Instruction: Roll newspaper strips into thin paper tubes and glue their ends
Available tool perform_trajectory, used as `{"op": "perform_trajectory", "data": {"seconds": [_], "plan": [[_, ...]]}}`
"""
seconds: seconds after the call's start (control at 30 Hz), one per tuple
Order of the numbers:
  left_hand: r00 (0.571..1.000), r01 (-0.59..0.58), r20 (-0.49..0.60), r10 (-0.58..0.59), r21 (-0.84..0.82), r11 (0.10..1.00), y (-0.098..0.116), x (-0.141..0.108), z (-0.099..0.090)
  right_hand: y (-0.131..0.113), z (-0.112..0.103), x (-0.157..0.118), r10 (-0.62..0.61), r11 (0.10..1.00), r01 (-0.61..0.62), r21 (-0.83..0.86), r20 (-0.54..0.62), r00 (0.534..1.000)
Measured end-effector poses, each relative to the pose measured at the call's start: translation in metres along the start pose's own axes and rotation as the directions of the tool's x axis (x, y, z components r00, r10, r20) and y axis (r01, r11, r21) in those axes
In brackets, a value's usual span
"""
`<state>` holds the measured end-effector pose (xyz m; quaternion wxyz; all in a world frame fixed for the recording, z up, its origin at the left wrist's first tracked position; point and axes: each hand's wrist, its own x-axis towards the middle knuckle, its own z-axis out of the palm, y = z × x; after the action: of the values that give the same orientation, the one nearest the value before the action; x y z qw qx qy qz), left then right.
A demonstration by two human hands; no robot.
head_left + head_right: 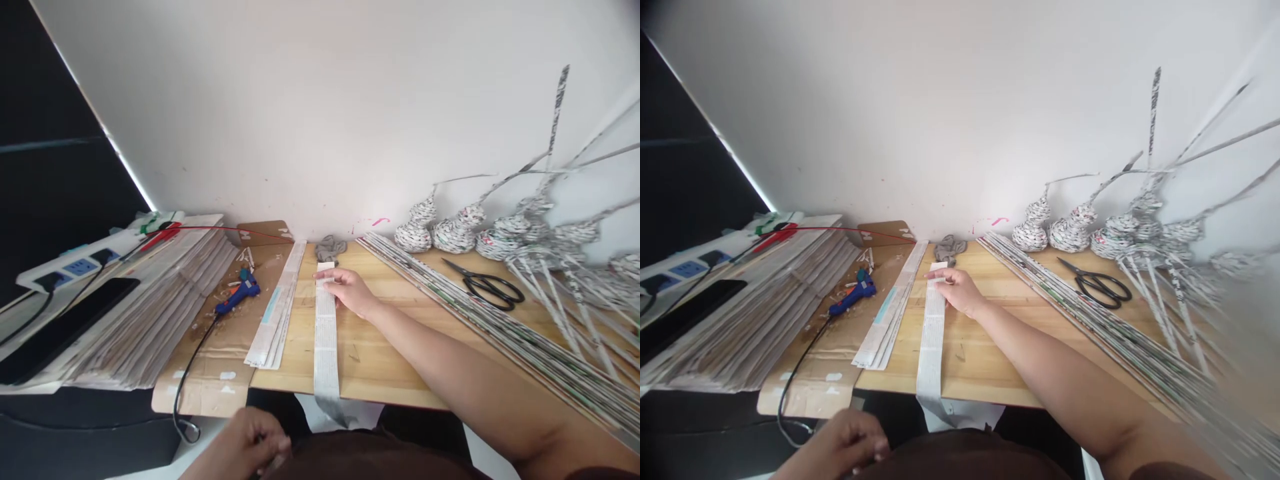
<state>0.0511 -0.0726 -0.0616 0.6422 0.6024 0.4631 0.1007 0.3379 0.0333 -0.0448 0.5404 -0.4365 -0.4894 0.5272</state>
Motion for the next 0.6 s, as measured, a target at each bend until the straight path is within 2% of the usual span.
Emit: {"op": "perform_trajectory", "data": {"seconds": [0.07,0.13,0.17,0.27,0.33,0.4,0.43,0.5,0.6], "plan": [[0.994,-0.086,-0.07,0.086,0.003,0.996,0.029,-0.002,-0.011,0.003,0.001,0.0,-0.006,0.999,0.006,-0.039,0.002,1.0],[0.944,-0.25,-0.226,0.24,-0.015,0.968,0.058,0.01,-0.023,0.007,0.001,0.0,-0.07,0.992,0.066,-0.108,-0.032,0.997],[0.927,-0.278,-0.258,0.272,0.015,0.961,0.071,0.02,-0.028,0.009,0.001,0.001,-0.115,0.982,0.104,-0.155,-0.061,0.991],[0.881,-0.352,-0.264,0.392,0.187,0.917,0.105,0.064,-0.041,0.015,-0.002,0.003,-0.22,0.949,0.172,-0.265,-0.166,0.961],[0.855,-0.399,-0.218,0.47,0.304,0.865,0.123,0.103,-0.046,0.017,-0.004,0.004,-0.256,0.942,0.191,-0.276,-0.223,0.941],[0.815,-0.394,-0.197,0.545,0.502,0.77,0.141,0.146,-0.048,0.017,-0.007,0.004,-0.296,0.936,0.222,-0.273,-0.266,0.917],[0.792,-0.356,-0.189,0.581,0.63,0.69,0.15,0.167,-0.049,0.017,-0.008,0.004,-0.314,0.932,0.238,-0.273,-0.284,0.906],[0.786,-0.248,-0.111,0.609,0.845,0.474,0.168,0.207,-0.049,0.017,-0.009,0.004,-0.334,0.928,0.252,-0.276,-0.312,0.889],[0.806,-0.192,-0.097,0.584,0.891,0.412,0.186,0.256,-0.044,0.018,-0.011,0.008,-0.309,0.936,0.22,-0.276,-0.336,0.89]]}}
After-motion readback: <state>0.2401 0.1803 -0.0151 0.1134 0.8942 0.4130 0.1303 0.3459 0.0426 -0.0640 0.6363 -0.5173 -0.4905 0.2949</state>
